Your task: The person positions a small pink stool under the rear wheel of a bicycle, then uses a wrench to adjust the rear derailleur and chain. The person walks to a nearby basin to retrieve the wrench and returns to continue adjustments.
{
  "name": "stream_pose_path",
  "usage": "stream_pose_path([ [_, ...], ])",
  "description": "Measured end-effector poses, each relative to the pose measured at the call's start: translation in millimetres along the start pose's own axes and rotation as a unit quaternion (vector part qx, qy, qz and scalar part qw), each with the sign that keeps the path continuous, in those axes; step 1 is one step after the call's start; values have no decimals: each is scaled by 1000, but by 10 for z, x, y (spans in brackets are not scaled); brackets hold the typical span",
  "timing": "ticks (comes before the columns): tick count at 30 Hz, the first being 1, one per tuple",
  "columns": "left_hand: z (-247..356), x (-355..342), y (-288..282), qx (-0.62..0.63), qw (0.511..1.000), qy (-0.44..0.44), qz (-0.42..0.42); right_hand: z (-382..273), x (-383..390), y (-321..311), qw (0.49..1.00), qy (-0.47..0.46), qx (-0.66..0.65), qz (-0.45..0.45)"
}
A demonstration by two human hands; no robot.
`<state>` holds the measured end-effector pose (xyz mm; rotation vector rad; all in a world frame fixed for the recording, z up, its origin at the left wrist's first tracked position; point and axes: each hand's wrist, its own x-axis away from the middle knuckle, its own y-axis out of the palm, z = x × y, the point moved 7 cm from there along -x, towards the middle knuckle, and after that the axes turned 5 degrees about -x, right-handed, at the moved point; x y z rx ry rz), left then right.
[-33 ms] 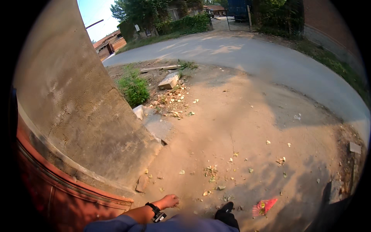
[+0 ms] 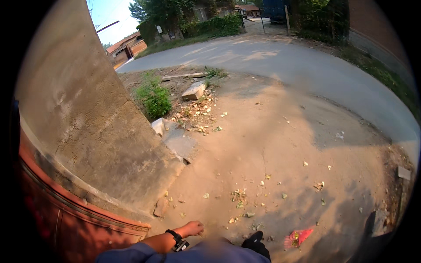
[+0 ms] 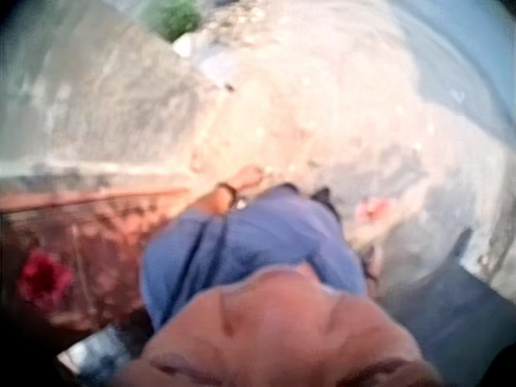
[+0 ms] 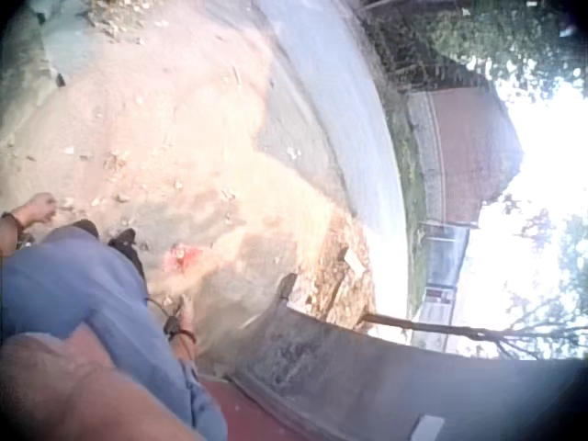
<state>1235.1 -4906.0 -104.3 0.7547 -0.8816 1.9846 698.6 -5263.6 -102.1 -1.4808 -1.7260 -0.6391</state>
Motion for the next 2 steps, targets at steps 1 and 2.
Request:
stream_pose_path([
  [1,279,-188,62,20,1000,4,4,-428,-189,114,999,-22,-22,-21],
  [2,599,-218,125,-16,1000,12,6,-747,-422,177,997,-37,-50,-50],
])
